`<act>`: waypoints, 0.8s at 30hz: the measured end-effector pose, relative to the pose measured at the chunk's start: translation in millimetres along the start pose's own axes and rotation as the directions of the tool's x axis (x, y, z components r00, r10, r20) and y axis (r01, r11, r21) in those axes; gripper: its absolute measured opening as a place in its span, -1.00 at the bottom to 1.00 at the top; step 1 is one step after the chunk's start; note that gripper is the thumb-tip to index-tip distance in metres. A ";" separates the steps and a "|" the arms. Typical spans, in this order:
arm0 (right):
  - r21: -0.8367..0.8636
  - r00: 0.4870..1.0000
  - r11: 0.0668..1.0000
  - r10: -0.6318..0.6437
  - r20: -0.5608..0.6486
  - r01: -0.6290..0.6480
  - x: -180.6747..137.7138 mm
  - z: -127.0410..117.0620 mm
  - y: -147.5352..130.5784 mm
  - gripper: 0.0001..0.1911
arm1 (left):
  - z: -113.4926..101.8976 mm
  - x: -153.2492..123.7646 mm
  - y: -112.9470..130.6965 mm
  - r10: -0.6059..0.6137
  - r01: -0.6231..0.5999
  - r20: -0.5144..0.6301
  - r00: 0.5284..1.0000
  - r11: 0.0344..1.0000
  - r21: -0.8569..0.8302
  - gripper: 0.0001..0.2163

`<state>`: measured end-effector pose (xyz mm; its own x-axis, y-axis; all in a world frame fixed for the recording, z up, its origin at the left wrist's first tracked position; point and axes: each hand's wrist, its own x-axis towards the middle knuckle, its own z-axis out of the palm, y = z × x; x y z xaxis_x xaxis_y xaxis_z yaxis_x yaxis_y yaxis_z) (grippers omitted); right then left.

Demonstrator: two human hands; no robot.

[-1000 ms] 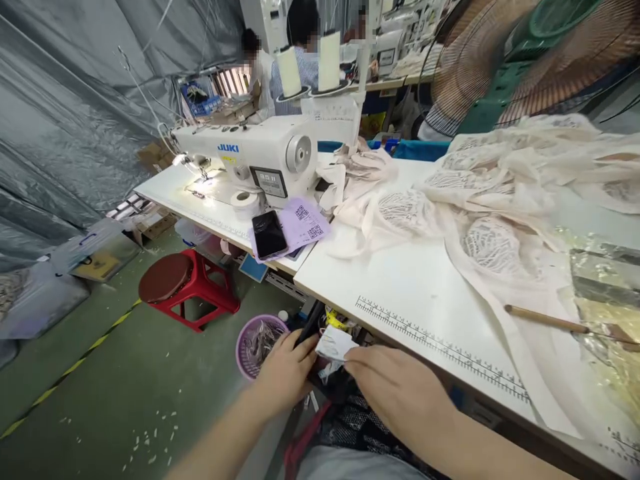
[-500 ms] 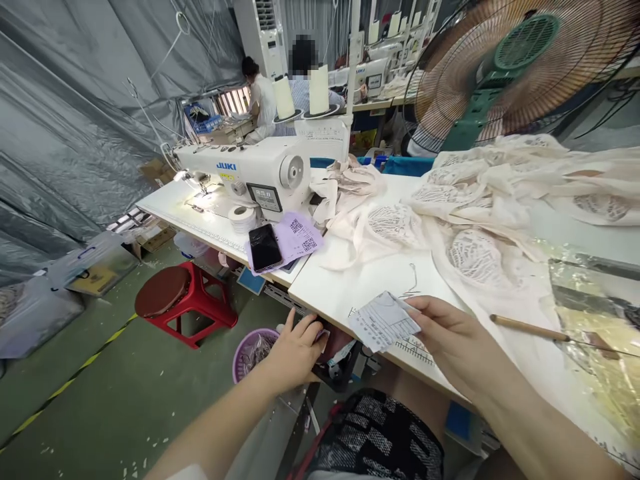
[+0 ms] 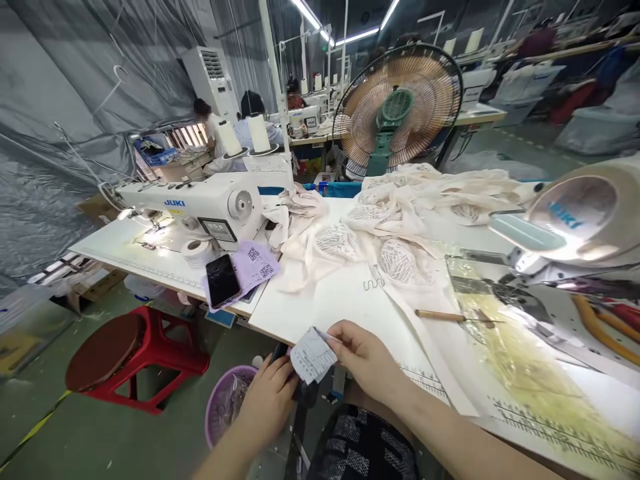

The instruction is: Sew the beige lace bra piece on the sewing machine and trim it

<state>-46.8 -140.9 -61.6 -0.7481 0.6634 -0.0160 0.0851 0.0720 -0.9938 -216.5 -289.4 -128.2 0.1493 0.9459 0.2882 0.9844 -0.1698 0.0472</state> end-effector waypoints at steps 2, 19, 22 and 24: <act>-0.167 0.985 0.974 -0.162 -0.059 0.150 -2.7 -6.0 -3.2 -0.86 | -6.7 -1.6 1.4 0.031 -0.031 -0.035 0.999 1.000 0.003 -0.77; -0.537 0.658 0.443 -0.684 0.316 0.718 -13.7 11.8 -7.5 -0.83 | -31.1 31.4 41.9 -0.556 0.255 -0.131 0.821 0.563 -0.786 -0.72; -0.667 0.799 0.489 -0.532 0.282 0.561 2.8 -16.7 -15.2 -0.72 | -28.8 21.7 26.7 -0.603 0.275 -0.065 0.795 0.454 -0.848 -0.80; -0.859 0.938 0.459 -0.339 0.067 0.227 21.1 -42.4 -19.6 -0.70 | -28.6 14.0 17.3 -0.625 0.319 -0.107 0.773 0.530 -0.786 -0.82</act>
<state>-36.4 -96.7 -37.8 -0.7748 0.5484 0.3146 0.4348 0.8234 -0.3646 -200.1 -287.0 -96.0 -0.5100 0.8076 0.2960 0.4958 -0.0052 0.8684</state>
